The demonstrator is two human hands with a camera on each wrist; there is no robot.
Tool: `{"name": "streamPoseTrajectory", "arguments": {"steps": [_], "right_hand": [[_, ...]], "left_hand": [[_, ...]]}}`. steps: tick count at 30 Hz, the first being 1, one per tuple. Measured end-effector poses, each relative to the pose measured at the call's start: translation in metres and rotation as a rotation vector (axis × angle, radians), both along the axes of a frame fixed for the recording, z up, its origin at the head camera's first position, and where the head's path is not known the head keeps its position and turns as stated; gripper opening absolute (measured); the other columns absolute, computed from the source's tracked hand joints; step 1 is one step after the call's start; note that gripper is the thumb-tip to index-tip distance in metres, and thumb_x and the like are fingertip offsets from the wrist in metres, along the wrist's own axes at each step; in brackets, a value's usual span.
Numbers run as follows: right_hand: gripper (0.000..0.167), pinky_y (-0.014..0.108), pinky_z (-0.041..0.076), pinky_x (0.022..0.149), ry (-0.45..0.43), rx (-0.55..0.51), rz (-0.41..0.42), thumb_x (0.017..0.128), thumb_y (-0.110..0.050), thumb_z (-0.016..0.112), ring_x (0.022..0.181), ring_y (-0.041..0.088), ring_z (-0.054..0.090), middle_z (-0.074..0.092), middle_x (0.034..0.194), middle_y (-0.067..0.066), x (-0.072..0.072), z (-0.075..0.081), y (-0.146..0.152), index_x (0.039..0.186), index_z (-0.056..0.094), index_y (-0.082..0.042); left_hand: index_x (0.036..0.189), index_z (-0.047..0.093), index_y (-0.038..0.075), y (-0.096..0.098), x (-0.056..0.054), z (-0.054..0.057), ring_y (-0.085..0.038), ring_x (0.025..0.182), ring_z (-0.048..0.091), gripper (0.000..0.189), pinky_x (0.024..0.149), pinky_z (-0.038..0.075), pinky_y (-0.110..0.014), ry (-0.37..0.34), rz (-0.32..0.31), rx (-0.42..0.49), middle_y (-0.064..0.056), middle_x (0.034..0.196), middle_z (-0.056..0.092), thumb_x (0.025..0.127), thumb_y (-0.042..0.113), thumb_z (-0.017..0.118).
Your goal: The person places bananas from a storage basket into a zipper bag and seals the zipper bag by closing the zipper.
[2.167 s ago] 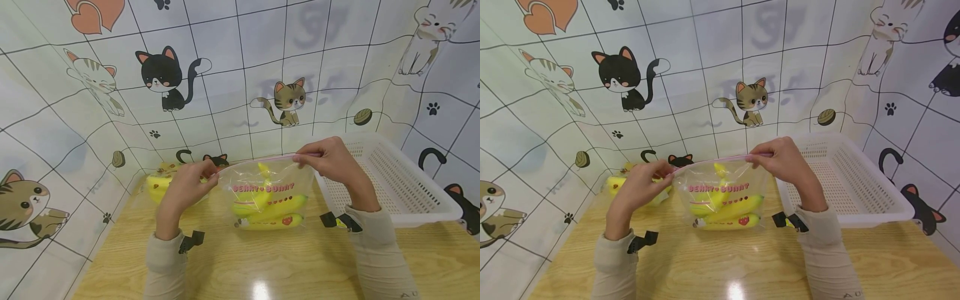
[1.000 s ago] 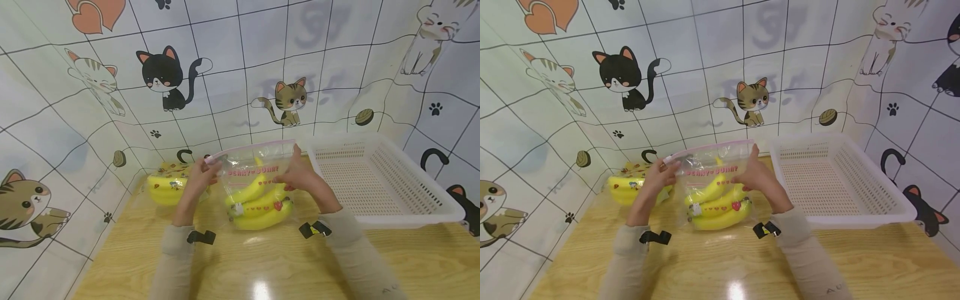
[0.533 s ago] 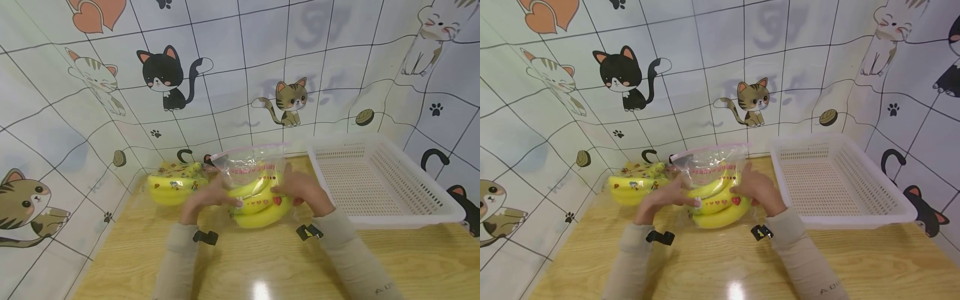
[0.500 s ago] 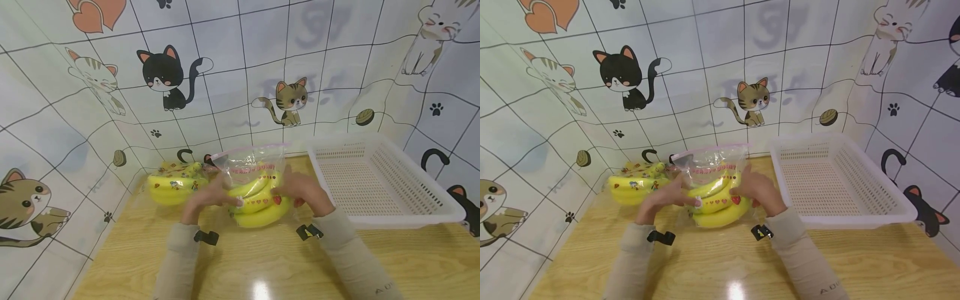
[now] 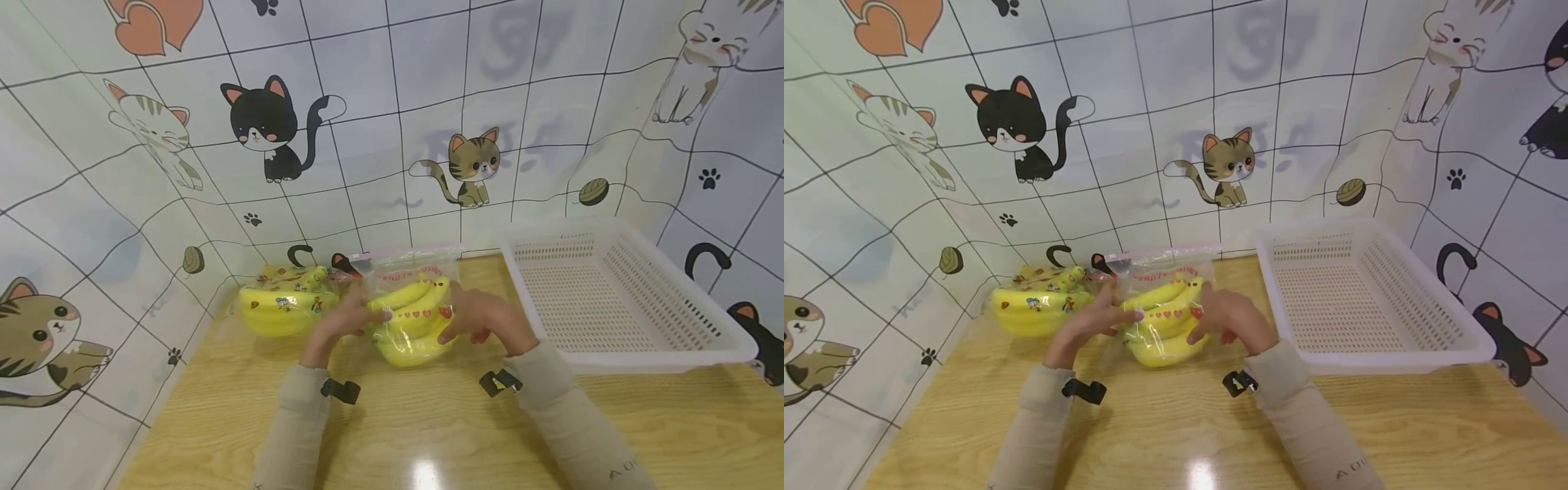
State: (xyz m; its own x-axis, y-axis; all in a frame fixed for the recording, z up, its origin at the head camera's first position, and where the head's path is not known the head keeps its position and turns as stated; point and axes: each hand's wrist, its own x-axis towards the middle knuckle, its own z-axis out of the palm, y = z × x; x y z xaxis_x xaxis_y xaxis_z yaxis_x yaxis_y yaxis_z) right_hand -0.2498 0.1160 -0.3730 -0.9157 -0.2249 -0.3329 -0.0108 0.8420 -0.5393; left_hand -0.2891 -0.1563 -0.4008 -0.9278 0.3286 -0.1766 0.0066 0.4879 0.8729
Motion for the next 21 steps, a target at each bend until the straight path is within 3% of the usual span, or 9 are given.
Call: {"name": "streamPoseTrajectory", "arguments": {"steps": [3, 6, 8, 10, 15, 21], "right_hand": [[0.123, 0.027, 0.052, 0.05, 0.037, 0.019, 0.012, 0.083, -0.035, 0.087, 0.053, 0.017, 0.06, 0.065, 0.123, 0.021, -0.004, -0.003, -0.004, 0.164, 0.001, -0.002], [0.119, 0.027, 0.048, 0.049, 0.075, 0.038, 0.041, 0.085, -0.035, 0.085, 0.053, 0.017, 0.059, 0.07, 0.102, 0.017, -0.007, -0.005, -0.008, 0.165, 0.002, -0.004], [0.116, 0.027, 0.046, 0.05, 0.094, 0.043, 0.06, 0.086, -0.035, 0.084, 0.054, 0.017, 0.059, 0.069, 0.088, 0.013, -0.008, -0.007, -0.01, 0.165, 0.004, -0.008], [0.113, 0.028, 0.045, 0.051, 0.112, 0.04, 0.076, 0.086, -0.034, 0.084, 0.055, 0.017, 0.059, 0.066, 0.078, 0.009, -0.008, -0.007, -0.012, 0.166, 0.008, -0.012], [0.107, 0.028, 0.043, 0.052, 0.145, 0.034, 0.093, 0.087, -0.033, 0.084, 0.055, 0.016, 0.058, 0.062, 0.069, 0.005, -0.008, -0.01, -0.015, 0.165, 0.013, -0.016], [0.108, 0.029, 0.048, 0.055, 0.087, 0.022, 0.103, 0.089, -0.035, 0.081, 0.059, 0.017, 0.059, 0.068, 0.084, 0.009, -0.01, -0.011, -0.012, 0.166, 0.01, -0.011]], "left_hand": [[0.165, -0.013, 0.012, 0.0, 0.0, 0.0, -0.048, 0.147, 0.039, 0.115, 0.1, 0.055, -0.055, 0.037, 0.009, -0.013, -0.029, 0.169, 0.015, 0.094, 0.027, 0.077], [0.164, -0.015, 0.009, 0.001, -0.001, 0.001, -0.046, 0.158, 0.013, 0.12, 0.12, 0.035, -0.061, 0.106, 0.007, -0.059, -0.022, 0.173, -0.005, 0.093, 0.032, 0.078], [0.165, -0.011, 0.009, 0.002, -0.001, 0.002, -0.043, 0.16, 0.003, 0.123, 0.126, 0.021, -0.062, 0.171, -0.019, -0.109, -0.019, 0.174, -0.008, 0.088, 0.034, 0.082], [0.167, -0.003, 0.012, 0.004, 0.0, 0.005, -0.043, 0.161, 0.0, 0.127, 0.126, 0.016, -0.066, 0.225, -0.037, -0.185, -0.02, 0.173, -0.005, 0.081, 0.037, 0.088], [0.167, 0.01, 0.016, 0.008, 0.003, 0.009, -0.047, 0.16, 0.003, 0.135, 0.119, 0.024, -0.074, 0.295, -0.075, -0.327, -0.025, 0.172, 0.0, 0.067, 0.034, 0.098], [0.165, 0.015, 0.005, 0.008, 0.004, 0.006, -0.044, 0.161, 0.003, 0.127, 0.124, 0.021, -0.068, 0.326, -0.111, -0.347, -0.024, 0.173, 0.002, 0.07, 0.026, 0.097]]}}
